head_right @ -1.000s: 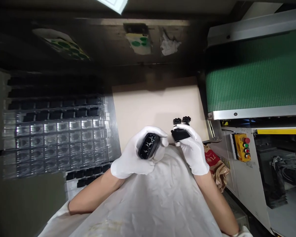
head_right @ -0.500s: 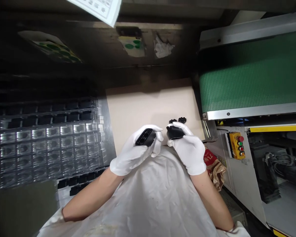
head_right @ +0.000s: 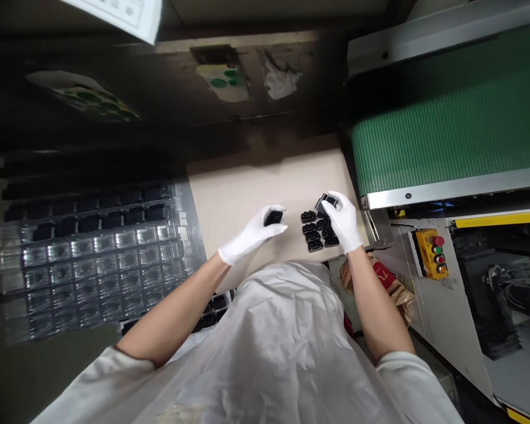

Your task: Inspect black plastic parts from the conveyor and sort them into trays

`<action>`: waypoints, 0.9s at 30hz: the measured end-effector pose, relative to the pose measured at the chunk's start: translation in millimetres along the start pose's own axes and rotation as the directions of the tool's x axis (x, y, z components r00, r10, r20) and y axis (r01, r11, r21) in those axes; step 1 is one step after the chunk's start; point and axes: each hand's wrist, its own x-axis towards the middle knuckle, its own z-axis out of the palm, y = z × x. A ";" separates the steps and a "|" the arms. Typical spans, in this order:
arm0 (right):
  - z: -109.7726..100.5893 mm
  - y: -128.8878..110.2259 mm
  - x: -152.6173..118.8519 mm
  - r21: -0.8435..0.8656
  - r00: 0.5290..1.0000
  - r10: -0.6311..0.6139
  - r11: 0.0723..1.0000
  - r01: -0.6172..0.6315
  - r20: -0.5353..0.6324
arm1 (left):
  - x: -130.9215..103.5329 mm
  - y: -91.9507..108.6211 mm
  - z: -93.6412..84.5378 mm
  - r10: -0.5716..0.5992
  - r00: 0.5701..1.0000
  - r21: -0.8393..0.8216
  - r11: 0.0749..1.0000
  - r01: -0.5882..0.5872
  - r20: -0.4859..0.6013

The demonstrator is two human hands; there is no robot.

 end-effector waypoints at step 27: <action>-5.1 68.1 59.5 -0.404 0.943 0.024 0.907 0.119 0.331 | 104.9 -56.5 -6.6 0.015 0.817 0.699 0.509 -0.502 0.576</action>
